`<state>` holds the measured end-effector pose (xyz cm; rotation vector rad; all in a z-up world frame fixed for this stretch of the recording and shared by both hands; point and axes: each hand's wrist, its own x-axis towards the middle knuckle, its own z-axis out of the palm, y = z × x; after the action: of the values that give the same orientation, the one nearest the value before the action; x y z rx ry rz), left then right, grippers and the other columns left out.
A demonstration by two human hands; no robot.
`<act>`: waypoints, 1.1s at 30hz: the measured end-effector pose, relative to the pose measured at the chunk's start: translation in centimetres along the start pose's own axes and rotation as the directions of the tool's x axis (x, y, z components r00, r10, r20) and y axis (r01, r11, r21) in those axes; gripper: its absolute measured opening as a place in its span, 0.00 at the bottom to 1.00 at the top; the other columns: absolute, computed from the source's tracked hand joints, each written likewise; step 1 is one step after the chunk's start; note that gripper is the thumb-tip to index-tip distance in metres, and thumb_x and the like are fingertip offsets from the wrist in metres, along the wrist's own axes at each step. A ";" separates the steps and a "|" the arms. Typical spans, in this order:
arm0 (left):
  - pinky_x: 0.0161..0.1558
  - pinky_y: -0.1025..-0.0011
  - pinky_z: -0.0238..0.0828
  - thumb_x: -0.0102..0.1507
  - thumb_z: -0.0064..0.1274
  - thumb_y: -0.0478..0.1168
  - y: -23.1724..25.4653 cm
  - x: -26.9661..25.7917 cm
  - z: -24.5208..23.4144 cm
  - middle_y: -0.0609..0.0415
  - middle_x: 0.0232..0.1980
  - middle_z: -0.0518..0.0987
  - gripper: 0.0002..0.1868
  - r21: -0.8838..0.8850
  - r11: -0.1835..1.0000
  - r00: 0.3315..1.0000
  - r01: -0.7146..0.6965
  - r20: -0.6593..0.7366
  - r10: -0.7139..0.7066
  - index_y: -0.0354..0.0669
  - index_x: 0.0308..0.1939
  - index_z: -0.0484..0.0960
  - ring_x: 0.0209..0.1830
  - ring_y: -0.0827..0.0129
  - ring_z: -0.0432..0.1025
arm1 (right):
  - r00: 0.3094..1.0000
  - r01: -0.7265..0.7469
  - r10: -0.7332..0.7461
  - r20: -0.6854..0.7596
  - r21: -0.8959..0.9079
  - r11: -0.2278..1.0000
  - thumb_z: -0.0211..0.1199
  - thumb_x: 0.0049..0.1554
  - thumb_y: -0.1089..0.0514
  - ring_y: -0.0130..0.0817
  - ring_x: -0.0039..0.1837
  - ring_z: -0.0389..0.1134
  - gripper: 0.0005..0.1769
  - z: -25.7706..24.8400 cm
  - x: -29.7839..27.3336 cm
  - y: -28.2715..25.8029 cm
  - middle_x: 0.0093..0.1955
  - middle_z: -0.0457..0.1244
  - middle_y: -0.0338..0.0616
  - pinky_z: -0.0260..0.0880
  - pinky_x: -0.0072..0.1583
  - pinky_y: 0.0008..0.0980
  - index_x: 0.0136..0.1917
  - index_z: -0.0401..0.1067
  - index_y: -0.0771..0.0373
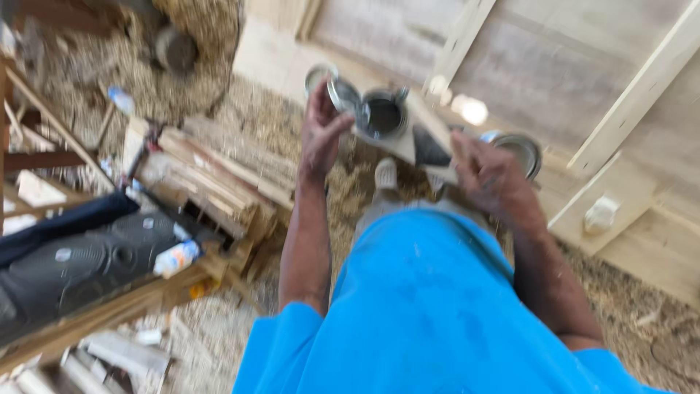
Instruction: The person picks up a small wooden plank and uses a handheld electric sander to smooth its surface. They then apply a white substance from a can onto the plank using a small stick, spreading it across the wood.
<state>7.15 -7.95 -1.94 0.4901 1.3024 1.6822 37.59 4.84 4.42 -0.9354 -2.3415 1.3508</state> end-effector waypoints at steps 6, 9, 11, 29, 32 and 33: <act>0.72 0.55 0.72 0.56 0.71 0.32 -1.6 -1.1 0.8 0.42 0.69 0.71 0.56 -0.133 0.986 0.994 -0.099 -0.069 0.091 0.39 0.79 0.49 0.69 0.56 0.70 | 0.963 -0.241 0.210 0.168 0.188 0.952 0.53 0.66 0.62 0.28 0.42 0.73 0.25 0.1 -0.1 0.0 0.49 0.71 0.45 0.75 0.43 0.28 0.75 0.64 0.63; 0.69 0.57 0.75 0.55 0.72 0.33 -1.4 -1.3 1.9 0.41 0.68 0.71 0.56 -0.056 0.993 0.986 -0.101 -0.135 0.093 0.38 0.79 0.50 0.68 0.56 0.70 | 0.959 -0.233 0.180 0.219 0.247 0.941 0.51 0.64 0.63 0.30 0.40 0.72 0.26 0.7 -0.2 0.4 0.45 0.70 0.45 0.74 0.43 0.29 0.75 0.65 0.63; 0.68 0.58 0.77 0.53 0.73 0.35 -1.0 -2.3 2.5 0.40 0.68 0.71 0.57 -0.007 0.996 0.984 -0.083 -0.161 0.081 0.36 0.77 0.50 0.69 0.55 0.71 | 0.947 -0.252 0.198 0.253 0.204 0.946 0.53 0.64 0.61 0.30 0.39 0.73 0.25 0.7 -0.4 0.0 0.44 0.71 0.44 0.75 0.43 0.29 0.74 0.65 0.62; 0.75 0.62 0.67 0.51 0.74 0.34 -1.9 -3.3 2.1 0.38 0.75 0.67 0.55 0.126 0.983 0.977 -0.131 -0.151 0.150 0.34 0.76 0.57 0.76 0.57 0.64 | 0.934 -0.264 0.216 0.285 0.144 0.954 0.52 0.63 0.59 0.31 0.40 0.75 0.26 1.3 -0.5 -0.2 0.46 0.72 0.45 0.75 0.43 0.30 0.74 0.64 0.62; 0.76 0.62 0.67 0.52 0.73 0.33 -2.1 -3.5 2.0 0.40 0.76 0.66 0.54 0.113 0.981 0.974 -0.157 -0.144 0.172 0.35 0.76 0.57 0.77 0.58 0.63 | 0.926 -0.281 0.237 0.294 0.117 0.953 0.52 0.63 0.58 0.30 0.40 0.75 0.26 1.4 -0.8 -0.1 0.46 0.72 0.45 0.75 0.44 0.30 0.74 0.65 0.62; 0.76 0.62 0.67 0.52 0.73 0.33 -2.1 -3.5 1.9 0.40 0.76 0.66 0.54 0.112 0.981 0.974 -0.159 -0.142 0.174 0.36 0.76 0.57 0.77 0.58 0.63 | 0.923 -0.286 0.246 0.294 0.101 0.953 0.52 0.63 0.58 0.30 0.41 0.75 0.26 1.4 -0.8 -0.1 0.46 0.73 0.45 0.75 0.44 0.30 0.74 0.65 0.62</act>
<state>11.21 -9.83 -2.36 0.5531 1.4964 1.8280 37.40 3.37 3.80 -1.1158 -2.3356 1.8415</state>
